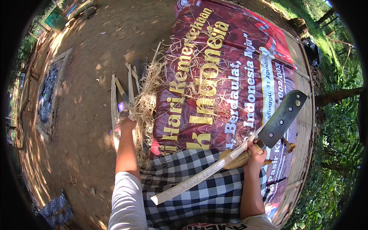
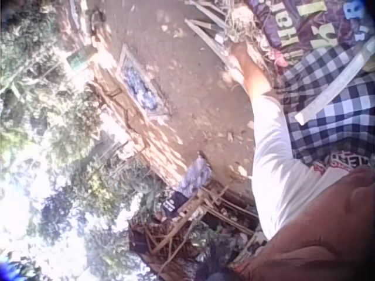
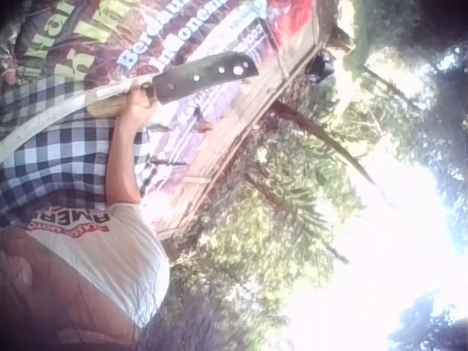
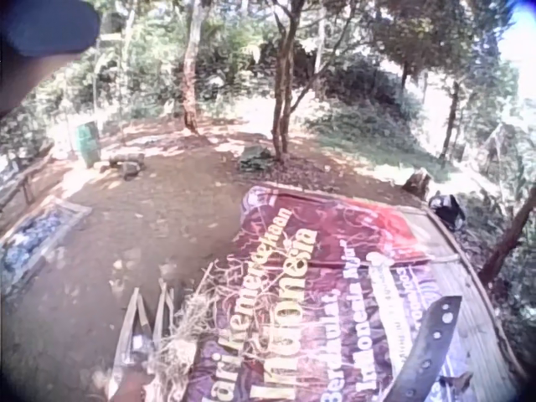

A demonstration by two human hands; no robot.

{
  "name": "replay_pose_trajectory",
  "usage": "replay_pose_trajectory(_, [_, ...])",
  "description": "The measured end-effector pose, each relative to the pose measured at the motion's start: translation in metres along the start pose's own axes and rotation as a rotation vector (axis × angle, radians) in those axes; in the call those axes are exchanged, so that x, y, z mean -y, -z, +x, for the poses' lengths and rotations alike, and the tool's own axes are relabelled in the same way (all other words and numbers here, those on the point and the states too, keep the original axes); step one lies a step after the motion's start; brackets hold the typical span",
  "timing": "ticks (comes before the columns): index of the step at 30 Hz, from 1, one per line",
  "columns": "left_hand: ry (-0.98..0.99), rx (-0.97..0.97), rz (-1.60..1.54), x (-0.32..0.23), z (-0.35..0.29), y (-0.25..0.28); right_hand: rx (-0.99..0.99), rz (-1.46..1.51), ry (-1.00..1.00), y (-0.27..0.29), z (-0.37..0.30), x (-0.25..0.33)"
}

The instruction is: The person uses a large knife to shave thin strips from a bamboo stalk, working over a checkered cloth. They repeatedly pull the blade along the stalk to remove fibers and smooth the surface.

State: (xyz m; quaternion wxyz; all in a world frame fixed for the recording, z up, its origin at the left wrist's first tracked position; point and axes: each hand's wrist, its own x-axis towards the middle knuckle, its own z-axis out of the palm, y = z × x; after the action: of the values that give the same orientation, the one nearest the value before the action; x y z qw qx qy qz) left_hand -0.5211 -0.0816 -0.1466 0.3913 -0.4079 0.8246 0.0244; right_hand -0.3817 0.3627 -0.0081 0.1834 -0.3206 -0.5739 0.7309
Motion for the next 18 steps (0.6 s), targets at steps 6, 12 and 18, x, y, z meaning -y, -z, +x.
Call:
replay_pose_trajectory(6, [-0.579, -0.429, 0.029, -0.028, -0.05, 0.028, -0.017, -0.034, 0.024, -0.005, -0.004, 0.007])
replay_pose_trajectory(12, [-1.742, -0.684, -0.143, -0.139, -0.149, 0.013, -0.061, -0.102, 0.148, 0.001, -0.003, 0.006])
replay_pose_trajectory(18, [-1.439, -0.591, 0.226, -0.163, -0.115, -0.032, -0.033, -0.133, 0.244, 0.007, 0.002, 0.014])
